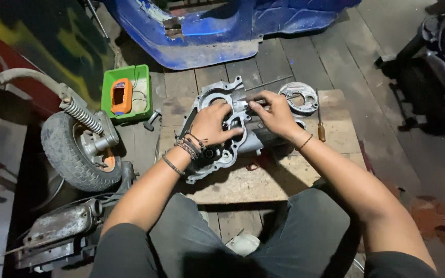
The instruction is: Assembling and cleaning a motorcycle engine casing by removing debris and fitting internal components.
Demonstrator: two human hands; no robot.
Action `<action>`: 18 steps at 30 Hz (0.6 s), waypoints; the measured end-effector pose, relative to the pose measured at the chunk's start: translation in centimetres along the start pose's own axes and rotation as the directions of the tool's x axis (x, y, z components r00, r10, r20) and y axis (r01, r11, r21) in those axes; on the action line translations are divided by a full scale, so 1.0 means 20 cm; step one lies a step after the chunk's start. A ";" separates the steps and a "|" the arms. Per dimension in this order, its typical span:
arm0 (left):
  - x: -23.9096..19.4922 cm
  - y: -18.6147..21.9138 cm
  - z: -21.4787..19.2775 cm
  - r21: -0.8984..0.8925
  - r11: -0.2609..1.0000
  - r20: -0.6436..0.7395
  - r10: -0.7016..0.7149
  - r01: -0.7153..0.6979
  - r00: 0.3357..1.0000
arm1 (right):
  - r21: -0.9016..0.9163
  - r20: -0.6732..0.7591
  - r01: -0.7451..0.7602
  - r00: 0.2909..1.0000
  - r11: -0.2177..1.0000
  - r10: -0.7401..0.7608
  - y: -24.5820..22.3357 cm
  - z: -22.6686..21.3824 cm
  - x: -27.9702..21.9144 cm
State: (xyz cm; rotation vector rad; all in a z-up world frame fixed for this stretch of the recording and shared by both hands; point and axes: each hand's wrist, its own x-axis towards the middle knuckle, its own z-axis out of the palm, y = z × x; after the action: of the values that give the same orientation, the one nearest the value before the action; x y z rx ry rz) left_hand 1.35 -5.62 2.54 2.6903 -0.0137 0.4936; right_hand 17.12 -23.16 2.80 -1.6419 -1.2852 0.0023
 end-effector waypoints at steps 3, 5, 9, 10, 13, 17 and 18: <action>0.01 -0.07 0.08 -0.025 0.999 -0.027 0.027 -0.028 0.999 | 0.032 0.010 -0.032 0.999 0.999 0.032 -0.01 -0.02 -0.01; 0.00 -0.08 0.09 0.023 0.998 0.003 0.053 -0.053 0.999 | 0.012 0.022 -0.065 0.998 0.998 0.065 0.03 -0.01 -0.02; 0.01 -0.08 0.07 0.015 0.997 -0.014 0.078 -0.078 0.997 | 0.006 0.037 -0.073 0.997 0.997 0.072 0.00 -0.01 -0.04; 0.00 -0.09 0.08 -0.004 0.997 -0.023 0.073 -0.073 0.997 | 0.003 0.048 -0.056 0.997 0.998 0.056 -0.01 -0.01 -0.04; -0.01 -0.11 0.09 0.002 0.997 -0.048 0.075 -0.075 0.996 | -0.043 0.069 -0.015 0.997 0.999 0.018 0.00 0.00 -0.03; -0.02 -0.10 0.09 -0.006 0.996 -0.043 0.083 -0.084 0.996 | -0.228 0.149 0.055 0.989 0.972 -0.021 0.12 -0.04 -0.03; -0.03 -0.09 0.09 -0.003 0.996 -0.046 0.085 -0.085 0.995 | -0.229 0.148 0.059 0.989 0.972 -0.025 0.12 -0.05 -0.03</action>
State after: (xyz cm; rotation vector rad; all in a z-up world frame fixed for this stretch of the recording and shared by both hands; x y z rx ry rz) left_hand 1.59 -4.76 0.20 2.6815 -0.1169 0.5799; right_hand 19.16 -24.19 1.27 -1.8403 -1.4757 -0.0581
